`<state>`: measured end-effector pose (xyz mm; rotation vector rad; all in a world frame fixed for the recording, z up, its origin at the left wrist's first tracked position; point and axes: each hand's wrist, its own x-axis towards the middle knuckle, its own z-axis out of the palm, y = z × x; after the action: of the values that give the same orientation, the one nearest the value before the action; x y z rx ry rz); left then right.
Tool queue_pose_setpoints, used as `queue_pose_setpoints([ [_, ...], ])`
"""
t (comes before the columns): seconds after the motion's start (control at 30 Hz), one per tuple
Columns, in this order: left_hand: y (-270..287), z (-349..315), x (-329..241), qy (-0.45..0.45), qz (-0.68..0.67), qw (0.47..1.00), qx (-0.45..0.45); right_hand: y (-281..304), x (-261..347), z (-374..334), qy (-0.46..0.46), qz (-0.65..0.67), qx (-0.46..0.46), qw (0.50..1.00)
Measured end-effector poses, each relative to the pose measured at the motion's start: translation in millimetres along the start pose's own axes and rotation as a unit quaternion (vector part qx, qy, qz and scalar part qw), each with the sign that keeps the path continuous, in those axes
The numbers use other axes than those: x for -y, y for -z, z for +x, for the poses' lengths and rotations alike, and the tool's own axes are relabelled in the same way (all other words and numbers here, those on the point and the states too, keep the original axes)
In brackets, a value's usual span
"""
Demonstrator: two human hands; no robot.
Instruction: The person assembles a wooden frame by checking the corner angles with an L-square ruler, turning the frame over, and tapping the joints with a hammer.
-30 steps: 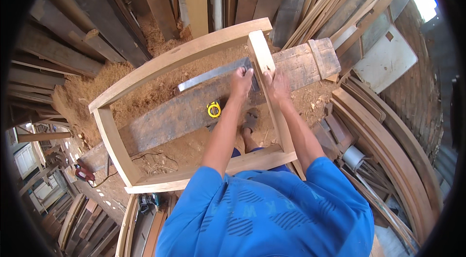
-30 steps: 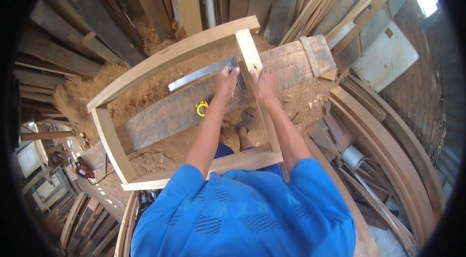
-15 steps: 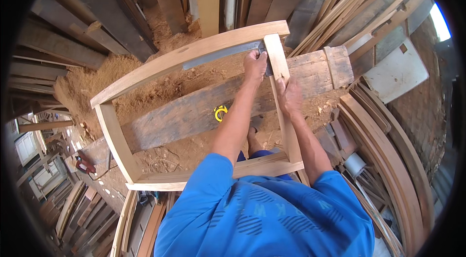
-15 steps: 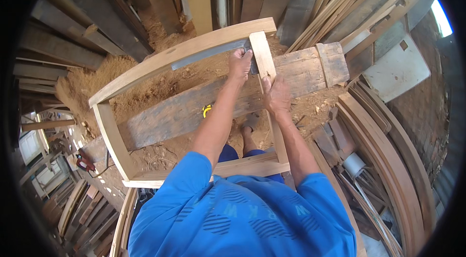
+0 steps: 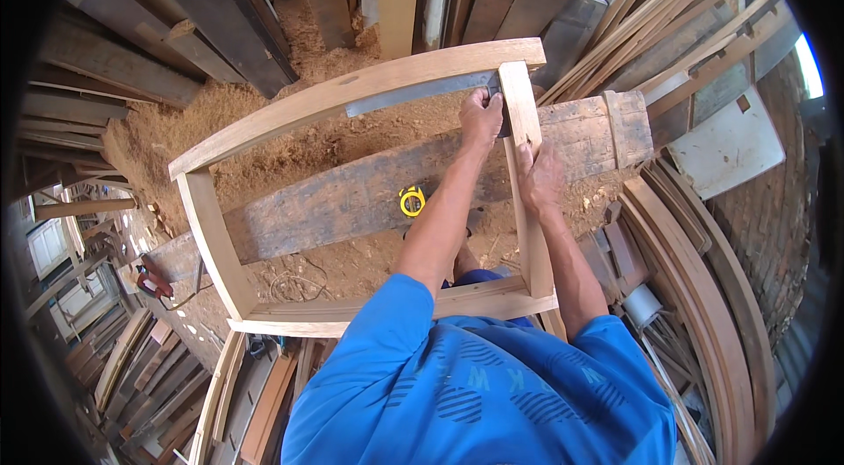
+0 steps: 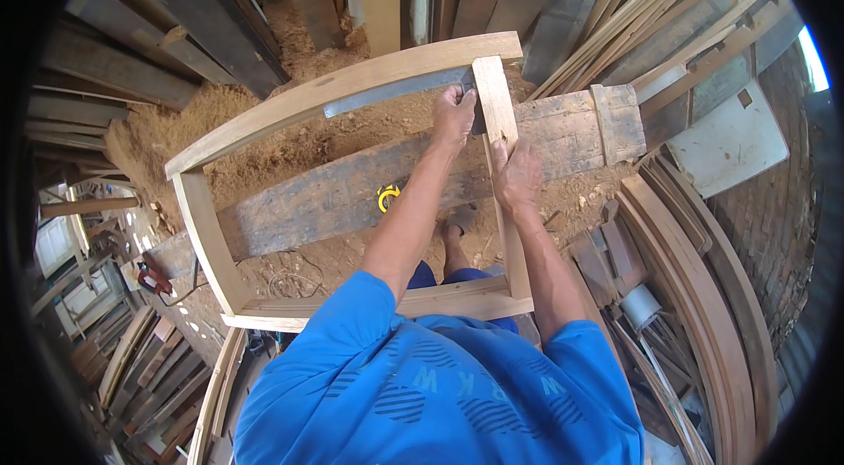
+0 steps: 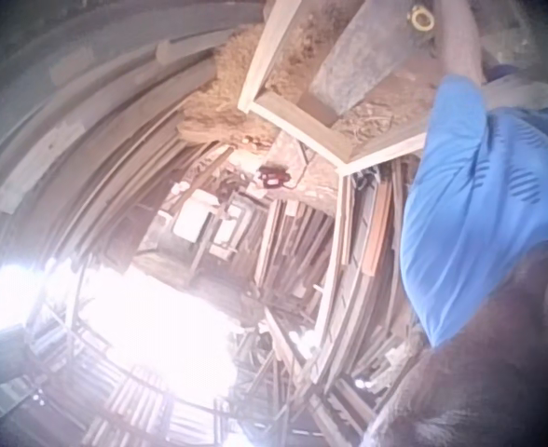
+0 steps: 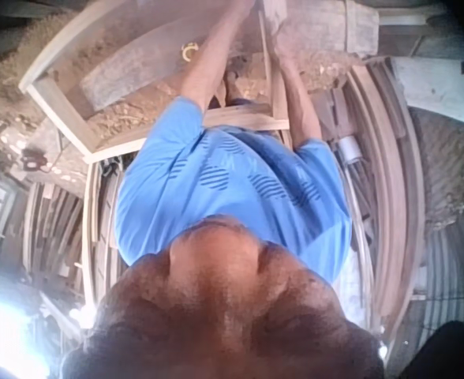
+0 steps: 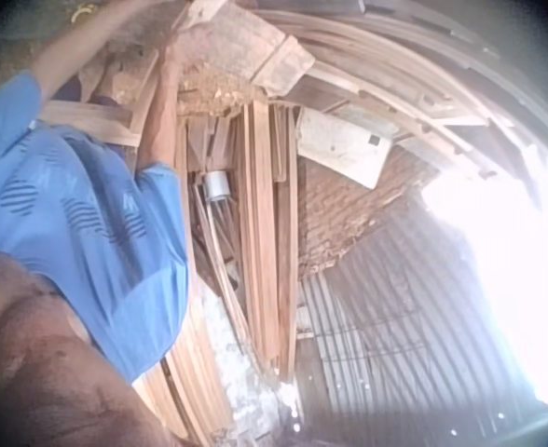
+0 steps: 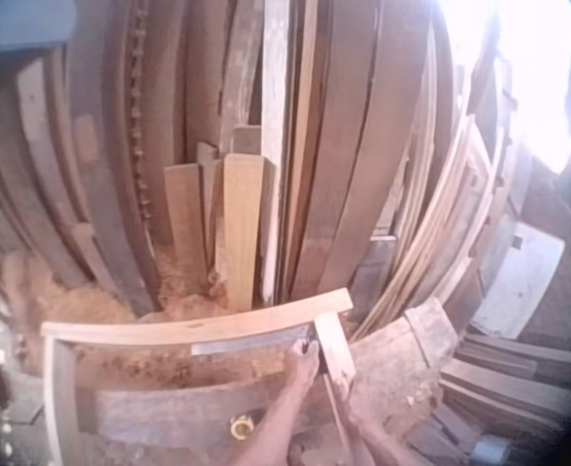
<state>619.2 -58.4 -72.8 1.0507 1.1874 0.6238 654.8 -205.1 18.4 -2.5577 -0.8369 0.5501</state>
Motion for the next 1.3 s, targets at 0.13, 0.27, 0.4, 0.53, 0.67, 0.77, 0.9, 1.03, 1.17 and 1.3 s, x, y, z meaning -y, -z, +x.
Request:
queue_pose_setpoints([
  [0.13, -3, -5, -8, 0.029, -0.019, 0.999, 0.027, 2, -3, 1, -0.011, -0.006, 0.009, 1.0],
  [0.27, 0, -3, -6, 0.019, -0.028, 0.999, 0.028, 0, -3, -1, -0.012, -0.002, 0.01, 1.0],
  [0.4, -2, -3, -5, 0.024, -0.026, 0.999, 0.031, 1, -6, 1, -0.006, 0.009, 0.006, 1.0],
  [0.53, -1, -2, -4, 0.027, -0.022, 0.999, 0.025, -2, -7, 1, 0.005, 0.012, -0.001, 1.0],
  [0.67, -5, -4, -9, 0.033, -0.014, 0.999, 0.032, 0, -9, 1, -0.003, 0.002, 0.004, 1.0],
  [0.77, -6, -6, -12, 0.031, -0.006, 0.999, 0.027, 1, -8, 1, 0.0, -0.001, -0.01, 1.0],
  [0.9, 17, -4, -5, 0.007, 0.05, 0.999, 0.011, -6, 1, 1, -0.014, 0.011, 0.031, 0.999],
  [1.03, 41, -42, -16, 0.019, -0.041, 0.999, -0.017, -14, -23, 4, 0.009, 0.016, -0.016, 1.0],
  [1.17, 126, -54, -13, 0.003, -0.058, 0.99, -0.129, -20, -33, 5, 0.011, 0.027, -0.029, 0.999],
  [1.3, 256, -36, -12, -0.026, -0.238, 0.938, -0.252, -32, -35, 10, 0.045, 0.062, -0.025, 0.997],
])
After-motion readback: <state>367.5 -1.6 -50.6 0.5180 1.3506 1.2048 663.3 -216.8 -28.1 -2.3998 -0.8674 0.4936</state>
